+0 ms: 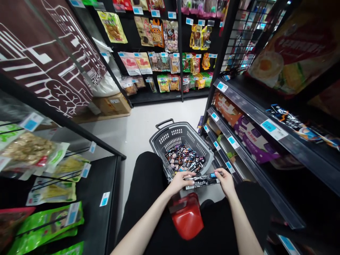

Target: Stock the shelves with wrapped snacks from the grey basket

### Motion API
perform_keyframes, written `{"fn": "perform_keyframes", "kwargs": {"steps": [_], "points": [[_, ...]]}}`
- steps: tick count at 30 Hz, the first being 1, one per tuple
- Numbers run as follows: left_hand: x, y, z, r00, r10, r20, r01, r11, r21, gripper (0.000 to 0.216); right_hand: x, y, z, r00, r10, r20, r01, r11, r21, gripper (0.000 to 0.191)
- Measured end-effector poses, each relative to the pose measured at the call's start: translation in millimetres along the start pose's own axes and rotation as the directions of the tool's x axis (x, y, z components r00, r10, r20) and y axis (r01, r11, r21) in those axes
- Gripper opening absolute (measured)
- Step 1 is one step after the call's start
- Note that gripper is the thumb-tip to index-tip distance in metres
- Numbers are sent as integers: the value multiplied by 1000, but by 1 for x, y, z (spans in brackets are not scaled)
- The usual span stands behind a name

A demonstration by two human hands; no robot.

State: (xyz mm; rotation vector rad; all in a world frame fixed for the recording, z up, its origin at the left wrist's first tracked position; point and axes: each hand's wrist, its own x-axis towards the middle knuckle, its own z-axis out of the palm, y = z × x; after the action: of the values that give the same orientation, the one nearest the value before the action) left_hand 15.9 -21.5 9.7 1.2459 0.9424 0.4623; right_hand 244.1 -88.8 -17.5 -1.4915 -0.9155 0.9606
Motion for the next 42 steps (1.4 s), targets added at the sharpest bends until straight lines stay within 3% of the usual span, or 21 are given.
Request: {"fn": "perform_keyframes", "kwargs": {"steps": [2, 6, 9, 13, 16, 18, 21, 23, 28, 32, 35, 42], "points": [[-5, 2, 1, 978, -64, 199, 84, 992, -90, 53, -2, 0, -4, 1000, 7, 17, -7, 1000, 21, 26], [-16, 9, 5, 834, -98, 542, 212, 966, -150, 55, -3, 0, -9, 999, 4, 45, -5, 1000, 25, 25], [-20, 13, 6, 775, -34, 631, 248, 934, -255, 62, -2, -1, -11, 999, 24, 32, -27, 995, 92, 26], [-21, 15, 6, 756, 48, 652, 292, 868, -402, 78, -3, -5, -9, 985, 160, 67, -172, 949, 263, 30], [-20, 11, 7, 791, 67, 608, 292, 832, -471, 85, -4, -6, -9, 939, 305, 158, -341, 880, 330, 32], [-17, 5, 7, 852, 36, 523, 273, 821, -501, 70, -5, -5, -11, 907, 380, 183, -421, 840, 343, 32], [-10, -3, 5, 959, -51, 279, 192, 841, -505, 43, -5, -6, -17, 873, 449, 191, -487, 780, 393, 29], [-6, -4, 3, 989, -61, 138, 125, 842, -525, 45, -6, -7, -22, 860, 448, 244, -510, 736, 445, 33], [-5, 4, -1, 998, -17, 53, 42, 842, -537, 55, -10, -10, -27, 877, 301, 375, -467, 722, 511, 38], [-1, 1, 1, 991, -100, -88, 62, 930, -362, 49, -9, -8, -21, 891, 373, 258, -453, 761, 464, 29], [3, -4, 3, 991, -87, -101, 59, 966, -253, 49, -6, -6, -16, 931, 338, 139, -365, 840, 401, 31], [6, -5, 4, 983, -128, -134, 92, 964, -248, 51, 1, -6, -9, 951, 310, -18, -291, 910, 296, 38]]}}
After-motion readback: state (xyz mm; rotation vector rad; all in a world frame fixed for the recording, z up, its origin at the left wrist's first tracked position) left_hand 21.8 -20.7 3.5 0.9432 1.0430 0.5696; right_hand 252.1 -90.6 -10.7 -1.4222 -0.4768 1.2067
